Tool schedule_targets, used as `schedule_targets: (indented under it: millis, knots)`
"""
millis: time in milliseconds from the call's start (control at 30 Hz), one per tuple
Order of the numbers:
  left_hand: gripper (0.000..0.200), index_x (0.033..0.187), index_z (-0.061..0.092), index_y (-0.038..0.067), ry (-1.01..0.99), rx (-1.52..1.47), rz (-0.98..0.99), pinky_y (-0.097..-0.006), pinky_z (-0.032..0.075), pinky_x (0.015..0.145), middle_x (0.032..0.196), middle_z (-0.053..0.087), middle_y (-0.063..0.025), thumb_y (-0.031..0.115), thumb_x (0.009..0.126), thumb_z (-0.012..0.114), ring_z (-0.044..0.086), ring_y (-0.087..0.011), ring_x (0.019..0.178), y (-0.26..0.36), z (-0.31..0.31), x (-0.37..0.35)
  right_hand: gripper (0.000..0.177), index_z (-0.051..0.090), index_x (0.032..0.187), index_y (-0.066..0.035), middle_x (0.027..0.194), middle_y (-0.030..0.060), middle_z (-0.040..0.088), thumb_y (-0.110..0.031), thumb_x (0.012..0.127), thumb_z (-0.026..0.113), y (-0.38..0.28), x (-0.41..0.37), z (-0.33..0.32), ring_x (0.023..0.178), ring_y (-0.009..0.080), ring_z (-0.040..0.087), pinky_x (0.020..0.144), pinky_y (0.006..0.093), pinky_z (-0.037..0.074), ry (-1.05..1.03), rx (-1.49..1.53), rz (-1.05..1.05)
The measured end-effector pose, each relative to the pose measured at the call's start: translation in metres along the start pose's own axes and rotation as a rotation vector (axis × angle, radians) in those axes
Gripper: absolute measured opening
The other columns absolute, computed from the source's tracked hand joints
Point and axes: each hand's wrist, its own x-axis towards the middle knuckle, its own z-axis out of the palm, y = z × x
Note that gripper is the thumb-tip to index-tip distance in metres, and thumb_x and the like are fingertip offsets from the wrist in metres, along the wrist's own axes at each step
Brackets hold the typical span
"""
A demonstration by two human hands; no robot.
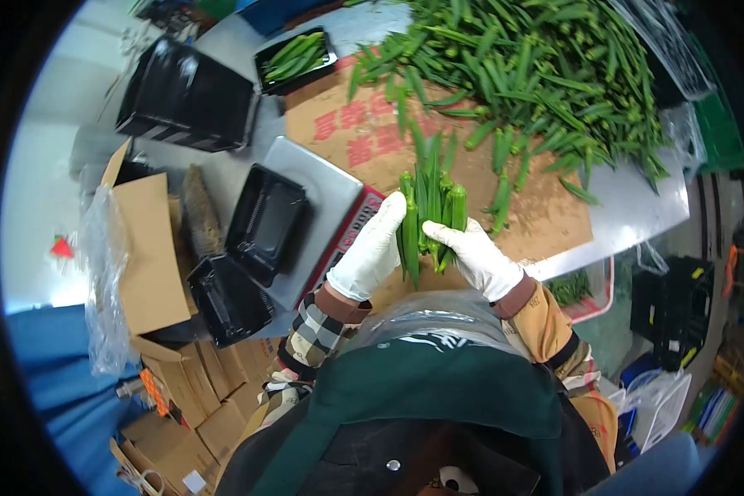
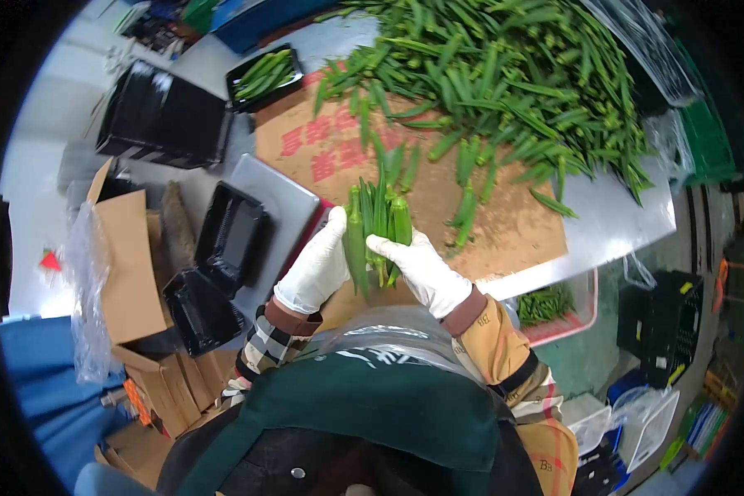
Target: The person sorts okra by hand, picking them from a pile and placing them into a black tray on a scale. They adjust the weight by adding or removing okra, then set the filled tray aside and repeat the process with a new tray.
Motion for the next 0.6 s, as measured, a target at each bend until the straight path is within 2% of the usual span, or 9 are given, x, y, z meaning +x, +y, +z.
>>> schedule_targets:
  millis: [67,100,133,300,400,433,533,567,600]
  knots:
    - [0.044,0.142,0.048,0.007,0.068,0.177,0.182,-0.0356,0.045,0.106,0.135,0.058,-0.0081,0.035,0.109,0.046,0.057,-0.0197,0.121,0.012,-0.011,-0.021,0.037,0.063,0.129,-0.003,0.114,0.0043,0.069,-0.01,0.094,0.071,0.001,0.008,0.028,0.101,0.0136,0.064,0.087,0.0308,0.053,-0.082,-0.059,0.008]
    - [0.036,0.141,0.049,0.007,0.053,0.031,0.153,-0.0312,0.039,0.109,0.13,0.059,-0.0041,0.023,0.109,0.048,0.052,-0.0127,0.123,0.03,0.004,-0.04,0.036,0.063,0.128,-0.003,0.112,0.0047,0.069,-0.012,0.094,0.072,0.001,0.012,0.045,0.097,0.0134,0.065,0.084,0.0299,0.054,-0.12,-0.086,0.017]
    - [0.039,0.138,0.052,0.007,0.093,0.235,0.28,-0.0331,0.046,0.103,0.13,0.06,-0.0057,0.033,0.109,0.047,0.058,-0.0156,0.116,0.04,-0.005,-0.048,0.036,0.063,0.127,-0.003,0.11,0.0051,0.069,-0.014,0.094,0.072,0.003,0.017,0.062,0.094,0.0133,0.066,0.08,0.0291,0.055,-0.155,-0.11,0.025]
    - [0.052,0.136,0.056,0.007,0.282,0.412,0.255,-0.0328,0.05,0.097,0.124,0.065,-0.0065,0.049,0.109,0.04,0.062,-0.0164,0.112,0.121,-0.052,-0.101,0.056,0.049,0.139,-0.007,0.111,0.0036,0.066,-0.03,0.094,0.073,0.017,0.054,0.161,0.097,0.0143,0.064,0.084,0.0295,0.053,-0.462,-0.249,-0.066]
    - [0.057,0.14,0.051,0.006,0.354,0.423,0.25,-0.0303,0.052,0.091,0.124,0.065,-0.007,0.051,0.109,0.035,0.064,-0.0151,0.106,0.159,-0.088,-0.118,0.085,0.025,0.153,-0.001,0.145,0.0125,0.046,-0.036,0.093,0.074,0.027,0.068,0.207,0.135,0.0198,0.044,0.109,0.0344,0.039,-0.561,-0.197,0.048]
    - [0.067,0.145,0.048,0.004,0.424,0.491,0.275,-0.0367,0.043,0.108,0.136,0.061,-0.0105,0.057,0.107,0.035,0.059,-0.0209,0.123,0.164,-0.101,-0.12,0.093,0.018,0.156,0.001,0.149,0.0143,0.043,-0.037,0.093,0.074,0.029,0.07,0.211,0.138,0.0211,0.041,0.112,0.0347,0.036,-0.522,-0.232,0.097]
    - [0.075,0.147,0.048,0.004,0.656,0.584,0.25,-0.042,0.028,0.119,0.144,0.055,-0.0137,0.064,0.104,0.036,0.049,-0.0259,0.137,0.165,-0.126,-0.122,0.106,0.002,0.16,0.004,0.16,0.0171,0.03,-0.037,0.093,0.073,0.043,0.086,0.187,0.145,0.0244,0.034,0.118,0.0358,0.031,-0.529,-0.45,0.055]
    - [0.079,0.155,0.037,0.006,0.572,0.598,0.282,-0.0501,0.015,0.123,0.16,0.036,-0.0188,0.065,0.104,0.031,0.03,-0.0322,0.151,0.163,-0.132,-0.125,0.094,0.014,0.159,0.005,0.159,0.0172,0.034,-0.034,0.095,0.072,0.007,0.053,0.18,0.145,0.0239,0.036,0.117,0.0357,0.034,-0.517,-0.445,0.094]
    - [0.078,0.155,0.038,0.006,0.59,0.584,0.353,-0.05,0.017,0.122,0.159,0.038,-0.0181,0.065,0.104,0.032,0.032,-0.0318,0.15,0.163,-0.134,-0.129,0.072,0.031,0.154,0.005,0.153,0.0175,0.045,-0.026,0.099,0.066,0.031,0.07,0.147,0.141,0.0236,0.045,0.113,0.0365,0.04,-0.435,-0.43,0.146]
